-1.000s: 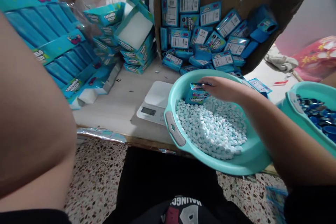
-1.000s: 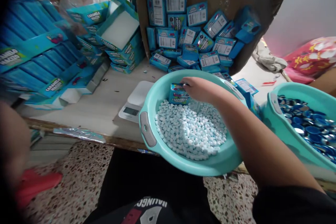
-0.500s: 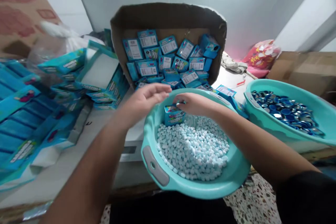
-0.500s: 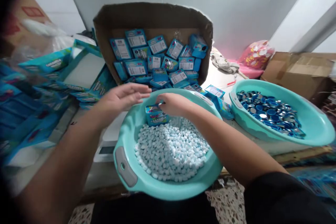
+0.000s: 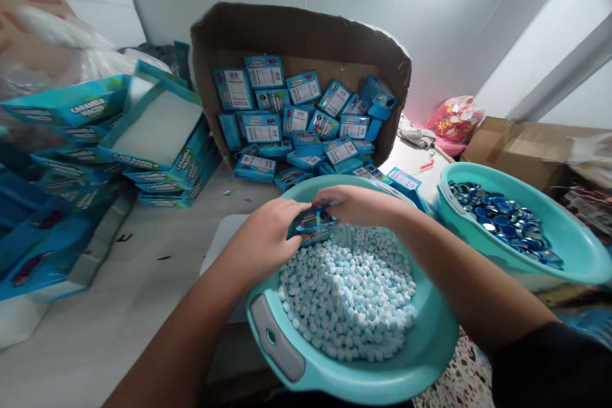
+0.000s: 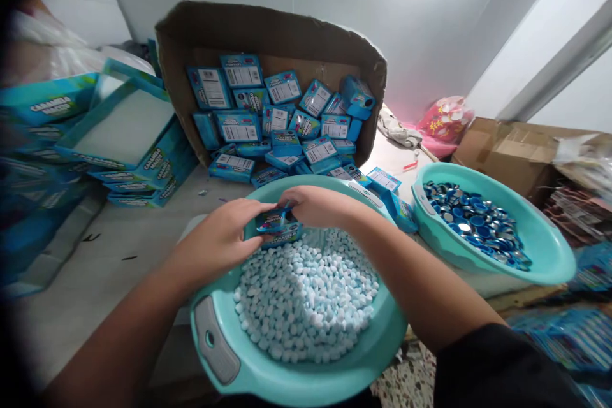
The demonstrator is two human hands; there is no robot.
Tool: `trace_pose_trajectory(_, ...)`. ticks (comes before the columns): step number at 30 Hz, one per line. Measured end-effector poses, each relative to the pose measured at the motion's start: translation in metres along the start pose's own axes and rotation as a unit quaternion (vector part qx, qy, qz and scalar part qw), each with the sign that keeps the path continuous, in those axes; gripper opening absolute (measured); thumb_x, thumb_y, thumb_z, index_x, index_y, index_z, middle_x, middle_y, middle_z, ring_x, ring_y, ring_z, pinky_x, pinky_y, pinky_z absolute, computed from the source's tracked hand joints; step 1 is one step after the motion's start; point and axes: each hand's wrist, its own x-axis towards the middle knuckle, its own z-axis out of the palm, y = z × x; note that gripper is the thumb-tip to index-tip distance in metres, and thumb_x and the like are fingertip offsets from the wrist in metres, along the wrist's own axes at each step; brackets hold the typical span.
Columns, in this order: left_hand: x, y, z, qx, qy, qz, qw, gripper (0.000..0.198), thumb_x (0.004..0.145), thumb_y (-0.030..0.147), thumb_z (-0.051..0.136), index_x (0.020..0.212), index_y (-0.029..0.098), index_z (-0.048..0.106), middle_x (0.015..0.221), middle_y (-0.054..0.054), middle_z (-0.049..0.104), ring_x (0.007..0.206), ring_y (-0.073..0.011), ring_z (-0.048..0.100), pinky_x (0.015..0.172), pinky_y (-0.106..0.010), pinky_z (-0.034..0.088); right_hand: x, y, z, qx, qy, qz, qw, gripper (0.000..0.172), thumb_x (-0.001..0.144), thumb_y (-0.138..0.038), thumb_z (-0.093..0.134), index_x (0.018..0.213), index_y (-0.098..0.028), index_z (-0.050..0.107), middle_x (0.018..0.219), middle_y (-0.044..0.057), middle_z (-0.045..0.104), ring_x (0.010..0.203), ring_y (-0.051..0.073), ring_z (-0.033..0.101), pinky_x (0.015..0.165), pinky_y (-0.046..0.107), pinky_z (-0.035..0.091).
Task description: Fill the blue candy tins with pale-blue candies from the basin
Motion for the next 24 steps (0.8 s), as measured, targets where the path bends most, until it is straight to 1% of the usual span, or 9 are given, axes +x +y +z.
trace_pose_trajectory(2,-0.001,0.0,0.0,-0.008,0.001,-0.002,1.0,0.046,0.081,0.022,0.062,0.127,0.021,0.061,0.119,-0.007,0.067,0.112,-0.0269,0.059,0.099,-0.044,0.047,-0.001,0.002,0.0,-0.006,0.003,-0.009,1.0,0.033,0.08,-0.007,0.049,0.106,-0.018,0.066,0.098,0.002,0.068,0.084,0.015,0.059,0.074,0.026,0.045)
trace_pose_trajectory(4,-0.002,0.0,0.0,-0.014,0.003,-0.001,1.0,0.045,0.08,0.02,0.062,0.124,0.021,0.062,0.116,-0.007,0.067,0.111,-0.0268,0.059,0.099,-0.044,0.047,0.0,0.004,0.002,-0.002,0.011,0.003,1.0,0.028,0.086,-0.015,0.054,0.112,-0.019,0.065,0.103,0.003,0.068,0.084,0.014,0.06,0.073,0.026,0.046)
trace_pose_trajectory(8,-0.003,0.0,0.0,-0.02,0.014,-0.005,1.0,0.046,0.077,0.018,0.062,0.123,0.021,0.062,0.113,-0.006,0.068,0.109,-0.0264,0.06,0.097,-0.043,0.048,0.003,0.006,0.005,0.074,0.003,0.078,0.994,0.028,0.09,-0.029,0.059,0.116,-0.019,0.06,0.097,0.003,0.068,0.064,0.011,0.06,0.055,0.023,0.045)
trace_pose_trajectory(11,-0.004,0.001,0.0,-0.024,0.018,-0.014,0.999,0.047,0.077,0.018,0.062,0.124,0.02,0.061,0.115,-0.007,0.067,0.11,-0.0262,0.059,0.097,-0.042,0.048,0.004,0.007,0.002,0.102,-0.003,0.132,0.986,0.029,0.091,-0.038,0.058,0.113,-0.018,0.059,0.091,0.004,0.068,0.058,0.012,0.062,0.051,0.024,0.047)
trace_pose_trajectory(13,-0.004,0.002,-0.001,-0.029,0.016,-0.019,0.999,0.048,0.077,0.017,0.061,0.125,0.019,0.061,0.117,-0.008,0.066,0.112,-0.0259,0.059,0.099,-0.042,0.047,0.003,0.009,-0.001,0.116,-0.005,0.151,0.982,0.027,0.094,-0.039,0.053,0.111,-0.019,0.059,0.089,0.004,0.067,0.057,0.013,0.063,0.051,0.025,0.049)
trace_pose_trajectory(15,-0.004,0.003,-0.001,-0.032,0.017,-0.02,0.999,0.049,0.077,0.016,0.061,0.126,0.018,0.06,0.118,-0.009,0.066,0.112,-0.0257,0.059,0.1,-0.042,0.046,0.002,0.012,-0.004,0.125,-0.006,0.144,0.982,0.023,0.093,-0.033,0.053,0.112,-0.02,0.059,0.088,0.003,0.068,0.056,0.013,0.063,0.051,0.025,0.05)
trace_pose_trajectory(17,-0.005,0.003,-0.001,-0.034,0.022,-0.02,0.999,0.049,0.077,0.016,0.061,0.126,0.019,0.06,0.117,-0.009,0.066,0.112,-0.0255,0.059,0.1,-0.042,0.047,0.001,0.014,-0.005,0.118,-0.014,0.125,0.985,0.024,0.09,-0.029,0.058,0.112,-0.021,0.06,0.087,0.002,0.068,0.055,0.012,0.063,0.051,0.024,0.049)
trace_pose_trajectory(21,-0.005,0.002,-0.001,-0.034,0.021,-0.014,0.999,0.048,0.077,0.015,0.062,0.125,0.02,0.061,0.113,-0.008,0.067,0.109,-0.0256,0.06,0.099,-0.043,0.048,0.0,0.01,-0.001,0.092,-0.045,0.127,0.987,0.026,0.089,-0.037,0.06,0.108,-0.02,0.062,0.071,0.0,0.065,0.053,0.013,0.061,0.05,0.024,0.047)
trace_pose_trajectory(24,-0.007,0.001,-0.001,-0.037,0.027,-0.02,0.999,0.049,0.078,0.017,0.063,0.127,0.02,0.06,0.116,-0.009,0.066,0.112,-0.0268,0.059,0.101,-0.045,0.047,0.001,0.006,0.002,0.094,-0.04,0.134,0.986,0.027,0.091,-0.044,0.056,0.102,-0.02,0.062,0.07,0.0,0.063,0.051,0.012,0.059,0.049,0.024,0.046)
